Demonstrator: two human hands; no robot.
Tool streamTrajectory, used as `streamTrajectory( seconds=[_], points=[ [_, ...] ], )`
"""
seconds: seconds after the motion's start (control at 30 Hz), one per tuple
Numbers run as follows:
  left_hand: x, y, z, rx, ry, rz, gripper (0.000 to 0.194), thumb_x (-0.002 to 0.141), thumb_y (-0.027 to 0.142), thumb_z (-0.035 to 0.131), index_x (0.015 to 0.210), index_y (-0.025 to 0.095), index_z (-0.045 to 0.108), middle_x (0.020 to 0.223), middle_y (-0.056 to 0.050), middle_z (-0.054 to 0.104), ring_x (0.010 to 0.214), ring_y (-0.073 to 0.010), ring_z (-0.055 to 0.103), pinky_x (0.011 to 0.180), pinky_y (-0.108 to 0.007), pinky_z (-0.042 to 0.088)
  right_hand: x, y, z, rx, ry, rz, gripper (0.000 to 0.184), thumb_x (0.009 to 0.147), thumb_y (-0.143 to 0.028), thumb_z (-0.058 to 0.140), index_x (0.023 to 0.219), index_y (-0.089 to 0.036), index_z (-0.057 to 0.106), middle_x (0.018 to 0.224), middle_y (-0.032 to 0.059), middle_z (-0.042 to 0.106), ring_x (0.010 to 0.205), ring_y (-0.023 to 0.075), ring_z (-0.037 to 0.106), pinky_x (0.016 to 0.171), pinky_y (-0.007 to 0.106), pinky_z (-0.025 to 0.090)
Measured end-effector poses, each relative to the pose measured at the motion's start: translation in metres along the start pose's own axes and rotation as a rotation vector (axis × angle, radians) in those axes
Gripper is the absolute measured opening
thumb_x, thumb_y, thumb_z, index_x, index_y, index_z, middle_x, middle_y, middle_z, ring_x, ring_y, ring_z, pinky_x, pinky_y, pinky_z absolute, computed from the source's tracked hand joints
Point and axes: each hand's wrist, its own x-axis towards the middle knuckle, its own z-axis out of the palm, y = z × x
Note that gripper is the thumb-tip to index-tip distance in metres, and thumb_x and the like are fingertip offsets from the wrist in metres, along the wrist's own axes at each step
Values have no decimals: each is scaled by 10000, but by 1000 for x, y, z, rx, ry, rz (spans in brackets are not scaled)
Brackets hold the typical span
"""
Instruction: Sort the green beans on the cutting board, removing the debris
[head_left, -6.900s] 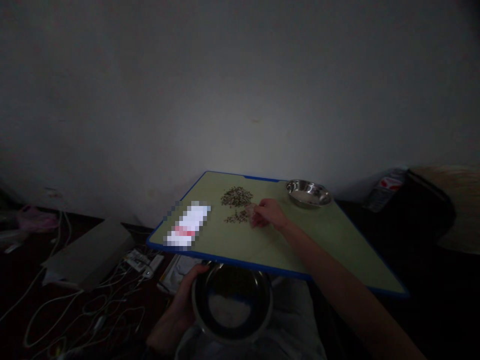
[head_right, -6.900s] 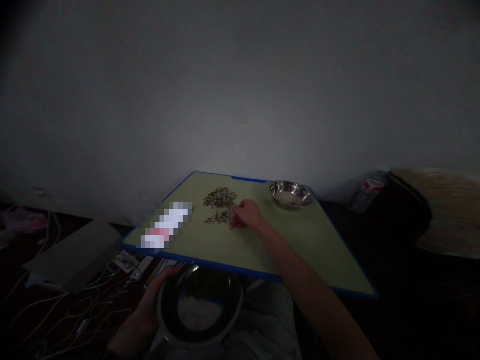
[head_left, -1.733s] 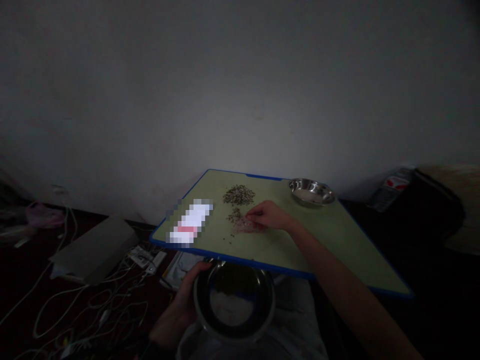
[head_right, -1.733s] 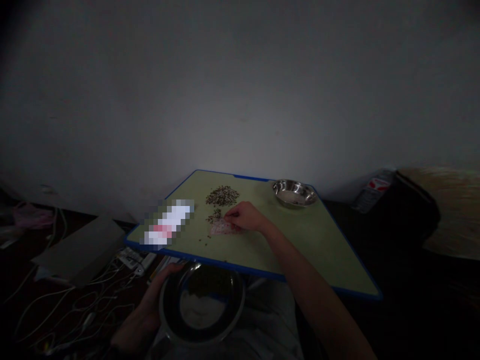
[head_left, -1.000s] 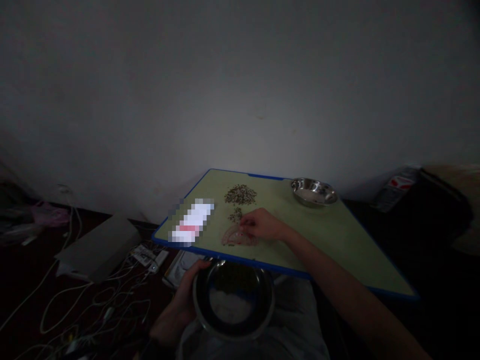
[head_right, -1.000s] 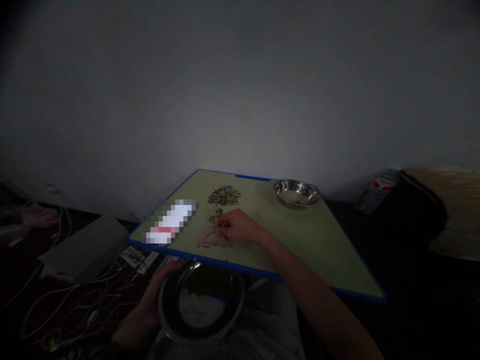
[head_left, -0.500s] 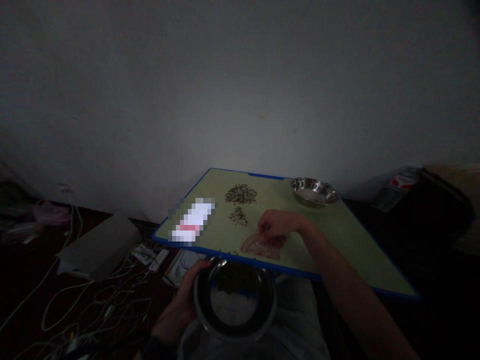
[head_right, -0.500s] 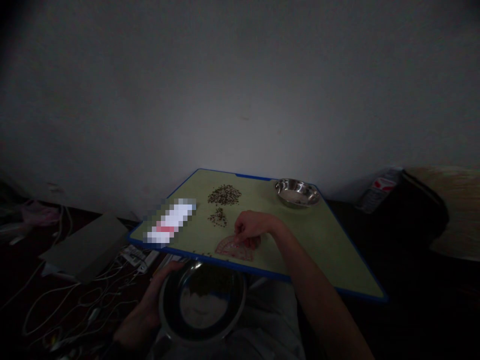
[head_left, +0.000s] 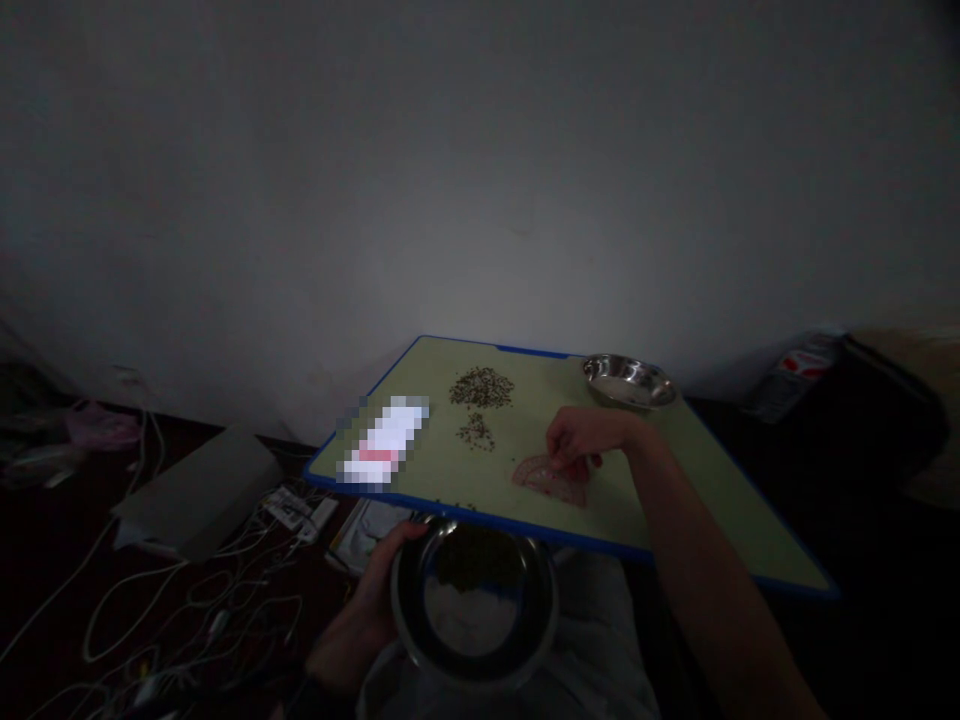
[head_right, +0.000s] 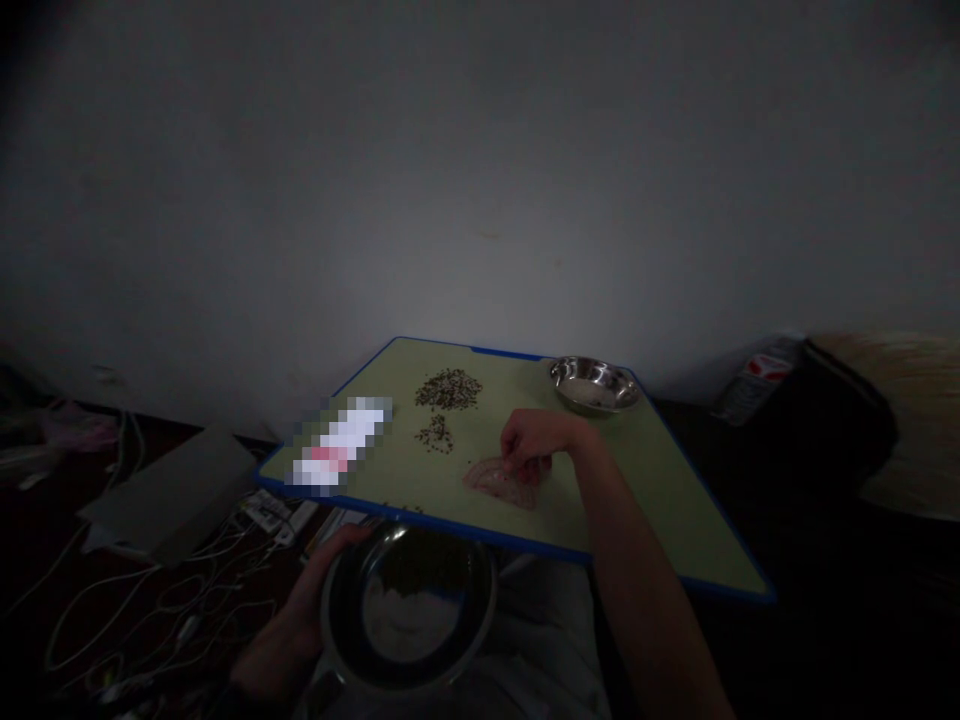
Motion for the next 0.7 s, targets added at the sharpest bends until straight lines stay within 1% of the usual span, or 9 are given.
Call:
streamTrajectory(
  seconds=[0.1, 0.17, 0.2, 0.3, 0.47, 0.6, 0.7],
  points=[
    [0, 0, -2, -15, -5, -22, 152, 716, 217, 569, 651, 131, 677, 565, -41, 715, 521, -172, 629, 591, -278, 471, -4, 13, -8, -73, 78, 136, 287, 667, -384, 620, 747, -109, 630, 635, 59, 665, 483, 116, 588, 429, 191, 421],
    [-1, 1, -3, -6, -5, -37, 158, 714, 233, 575, 656, 127, 677, 586, -48, 723, 538, -180, 636, 607, -287, 476, -3, 18, -11, -114, 128, 180, 276, 671, -381, 614, 714, -109, 633, 613, 65, 660, 466, 120, 579, 419, 199, 417],
    [-1, 1, -3, 4, 1, -39, 164, 715, 235, 573, 661, 123, 679, 591, -51, 724, 544, -182, 639, 614, -289, 478, -2, 19, -12, -130, 145, 179, 275, 676, -382, 607, 700, -109, 633, 604, 67, 657, 462, 120, 575, 414, 199, 414],
    [-4, 2, 0, 40, 29, -17, 174, 721, 221, 555, 658, 119, 682, 566, -54, 716, 527, -179, 635, 612, -288, 479, 4, 17, -10, -156, 174, 124, 279, 694, -381, 586, 684, -107, 636, 605, 75, 660, 470, 116, 571, 406, 188, 407],
    [-5, 5, 1, 33, 34, 37, 150, 716, 212, 568, 652, 131, 676, 547, -35, 706, 503, -165, 624, 580, -272, 467, 13, 3, -1, -204, 222, 49, 271, 704, -363, 575, 682, -101, 640, 616, 84, 665, 454, 116, 561, 416, 200, 423],
    [-4, 9, -2, 41, 56, -8, 144, 704, 209, 577, 626, 128, 666, 562, -42, 713, 530, -177, 632, 600, -277, 464, 17, -10, 9, -171, 207, -26, 236, 703, -334, 580, 696, -105, 639, 569, 61, 642, 438, 119, 552, 416, 210, 427],
    [-5, 10, -1, 48, 54, -14, 181, 710, 203, 549, 605, 116, 667, 519, -47, 698, 486, -168, 611, 556, -268, 448, 22, -18, 17, -158, 214, -90, 219, 699, -328, 591, 707, -115, 642, 554, 41, 632, 451, 117, 559, 432, 203, 418]
  ],
)
